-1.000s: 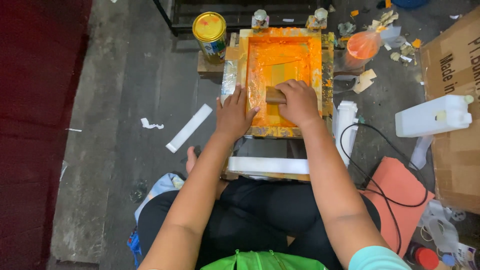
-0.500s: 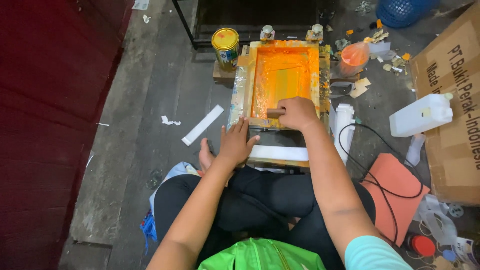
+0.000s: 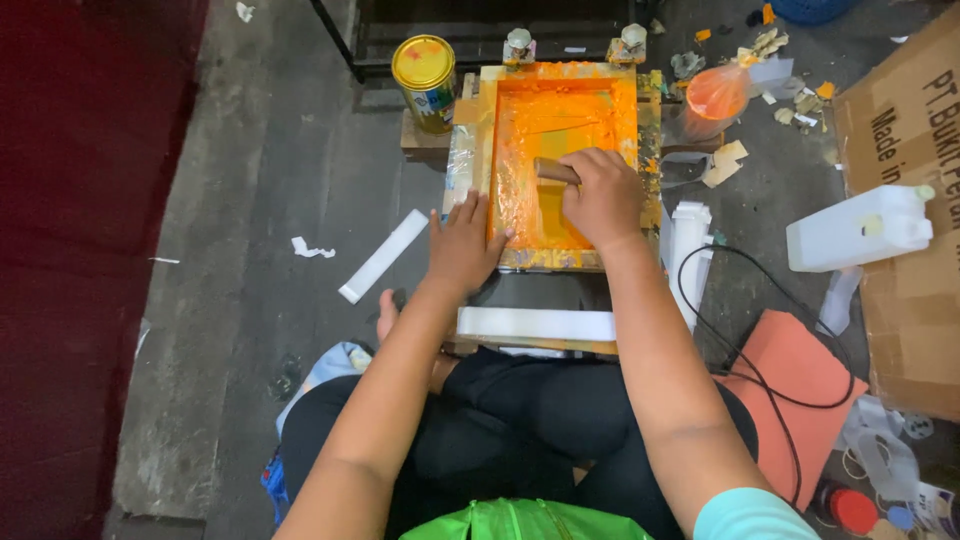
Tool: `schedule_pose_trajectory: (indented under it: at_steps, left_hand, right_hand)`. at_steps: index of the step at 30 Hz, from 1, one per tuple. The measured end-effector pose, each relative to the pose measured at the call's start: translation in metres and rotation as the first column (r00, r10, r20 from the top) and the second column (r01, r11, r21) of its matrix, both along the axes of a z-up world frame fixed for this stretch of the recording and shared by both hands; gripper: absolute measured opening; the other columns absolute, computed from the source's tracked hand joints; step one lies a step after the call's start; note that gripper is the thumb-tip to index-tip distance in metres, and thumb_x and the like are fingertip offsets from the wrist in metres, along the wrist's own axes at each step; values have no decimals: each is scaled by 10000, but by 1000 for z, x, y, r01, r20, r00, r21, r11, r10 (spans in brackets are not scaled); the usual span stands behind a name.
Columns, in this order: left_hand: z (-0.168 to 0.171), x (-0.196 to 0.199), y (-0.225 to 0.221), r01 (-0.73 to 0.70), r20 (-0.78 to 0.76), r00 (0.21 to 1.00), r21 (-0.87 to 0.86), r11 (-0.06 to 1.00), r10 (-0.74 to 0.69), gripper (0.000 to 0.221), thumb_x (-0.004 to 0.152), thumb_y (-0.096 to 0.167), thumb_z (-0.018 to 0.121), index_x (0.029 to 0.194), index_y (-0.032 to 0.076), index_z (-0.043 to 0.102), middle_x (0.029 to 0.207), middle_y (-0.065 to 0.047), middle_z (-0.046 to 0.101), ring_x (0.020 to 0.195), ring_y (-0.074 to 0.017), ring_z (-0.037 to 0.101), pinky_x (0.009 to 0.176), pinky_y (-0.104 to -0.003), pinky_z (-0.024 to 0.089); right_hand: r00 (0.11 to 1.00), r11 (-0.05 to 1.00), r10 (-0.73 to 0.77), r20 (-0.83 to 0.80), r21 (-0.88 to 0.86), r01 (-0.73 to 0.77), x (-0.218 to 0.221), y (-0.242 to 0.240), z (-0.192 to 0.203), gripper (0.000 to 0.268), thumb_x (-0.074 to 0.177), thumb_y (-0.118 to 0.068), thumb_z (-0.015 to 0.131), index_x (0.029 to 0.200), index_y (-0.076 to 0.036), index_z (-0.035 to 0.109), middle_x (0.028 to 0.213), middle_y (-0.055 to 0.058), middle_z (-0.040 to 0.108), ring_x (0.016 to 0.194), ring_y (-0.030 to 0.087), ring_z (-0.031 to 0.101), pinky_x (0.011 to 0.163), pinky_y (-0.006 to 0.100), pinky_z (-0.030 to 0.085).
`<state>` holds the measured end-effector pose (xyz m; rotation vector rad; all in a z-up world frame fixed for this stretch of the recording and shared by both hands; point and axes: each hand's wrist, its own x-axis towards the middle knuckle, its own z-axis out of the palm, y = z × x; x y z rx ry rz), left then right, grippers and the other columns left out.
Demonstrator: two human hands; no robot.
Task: Manual screen printing of labels using a squeegee and orange ink on a production floor.
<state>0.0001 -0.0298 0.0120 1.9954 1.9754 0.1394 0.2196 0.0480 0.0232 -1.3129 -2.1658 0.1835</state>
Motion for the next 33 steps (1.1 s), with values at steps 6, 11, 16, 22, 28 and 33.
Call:
schedule_pose_trajectory:
  at_steps: [6, 11, 16, 22, 28, 33]
  left_hand:
    - [-4, -2, 33, 20, 12, 1000, 73, 997, -21, 742, 1046, 588, 405, 1561, 55, 400, 1614, -158, 391, 1437, -365, 458, 1197, -662, 211]
    - [-9, 3, 31, 13, 37, 999, 61, 998, -15, 744, 1060, 555, 414, 1588, 37, 340, 1640, -186, 339, 1433, -390, 458, 1200, -675, 188]
    - [-12, -1, 23, 16, -8, 1000, 29, 999, -16, 763, 1052, 584, 397, 1609, 71, 310, 1676, -136, 286, 1421, -386, 469, 1208, -673, 187]
    - [-14, -4, -28, 38, -29, 999, -31, 999, -39, 800, 1011, 633, 399, 1612, 114, 308, 1683, -81, 285, 1419, -357, 476, 1213, -664, 199]
    - [5, 2, -83, 44, -20, 999, -81, 996, -46, 777, 1034, 593, 408, 1612, 86, 299, 1686, -98, 274, 1436, -352, 449, 1213, -660, 193]
    - [10, 4, -86, 49, -18, 999, -95, 994, -51, 810, 1031, 652, 346, 1598, 75, 325, 1676, -112, 287, 1477, -340, 389, 1216, -658, 155]
  right_hand:
    - [986, 1000, -8, 166, -24, 12, -6, 15, -31, 423, 835, -23, 594, 1193, -190, 743, 1118, 8, 654, 1146, 251, 570, 1027, 451, 401]
    - [982, 989, 19, 190, -150, 10, -6, 13, -31, 449, 838, -33, 604, 1241, -181, 734, 1130, 37, 681, 1125, 274, 595, 993, 459, 407]
    - [970, 949, 106, 217, -312, -34, -1, 9, -9, 500, 828, -30, 597, 1302, -156, 692, 1202, 90, 658, 1176, 330, 587, 963, 473, 438]
    - [977, 899, 138, 162, -436, -55, -5, -28, 29, 447, 839, -11, 605, 1267, -77, 717, 1092, 159, 712, 1078, 405, 645, 932, 538, 503]
    - [987, 800, 144, 66, -595, -77, -3, -55, 48, 316, 807, -12, 654, 1093, -63, 779, 960, 159, 725, 911, 402, 685, 828, 517, 524]
    - [990, 845, 126, 62, -530, -74, -2, -54, 49, 193, 721, -45, 633, 606, -131, 504, 540, -24, 380, 530, 222, 430, 607, 376, 389]
